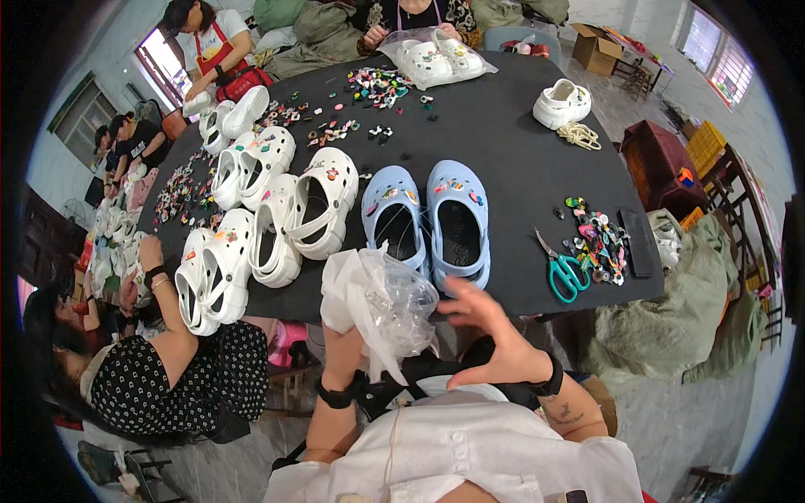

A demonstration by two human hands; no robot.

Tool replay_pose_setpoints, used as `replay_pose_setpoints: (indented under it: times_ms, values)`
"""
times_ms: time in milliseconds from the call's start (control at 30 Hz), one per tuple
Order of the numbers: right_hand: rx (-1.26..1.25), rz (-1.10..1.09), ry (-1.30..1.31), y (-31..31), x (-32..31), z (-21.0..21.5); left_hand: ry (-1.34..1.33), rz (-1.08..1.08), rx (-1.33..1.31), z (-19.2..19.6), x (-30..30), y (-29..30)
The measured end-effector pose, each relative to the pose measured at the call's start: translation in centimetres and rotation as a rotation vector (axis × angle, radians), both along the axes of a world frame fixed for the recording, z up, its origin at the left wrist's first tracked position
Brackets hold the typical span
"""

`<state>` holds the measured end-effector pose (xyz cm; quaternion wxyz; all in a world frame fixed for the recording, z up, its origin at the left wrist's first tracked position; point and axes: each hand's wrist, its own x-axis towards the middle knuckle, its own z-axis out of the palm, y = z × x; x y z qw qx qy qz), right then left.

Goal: The recorder and multiple other workers are attaching decorative charms (Jibbitz) to foam clogs and then packaging them into plastic bags.

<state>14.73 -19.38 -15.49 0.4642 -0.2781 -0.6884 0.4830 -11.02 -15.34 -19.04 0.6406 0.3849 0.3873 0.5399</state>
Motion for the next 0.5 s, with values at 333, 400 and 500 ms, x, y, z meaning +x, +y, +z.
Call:
replay_pose_setpoints:
  times_ms: [333,400,500]
  values:
    - [0.133,-0.188,-0.211,0.7,-1.0,0.0,0.602,-0.474,0.303,0.3,6.3,-0.2]
    - [0.157,-0.301,-0.241,0.9,0.0,0.1,0.448,-0.466,0.309,-0.3,6.7,-0.1]
    - [-0.028,-0.402,-0.148,1.9,1.8,1.4,0.333,-0.504,0.406,0.3,6.6,-0.1]
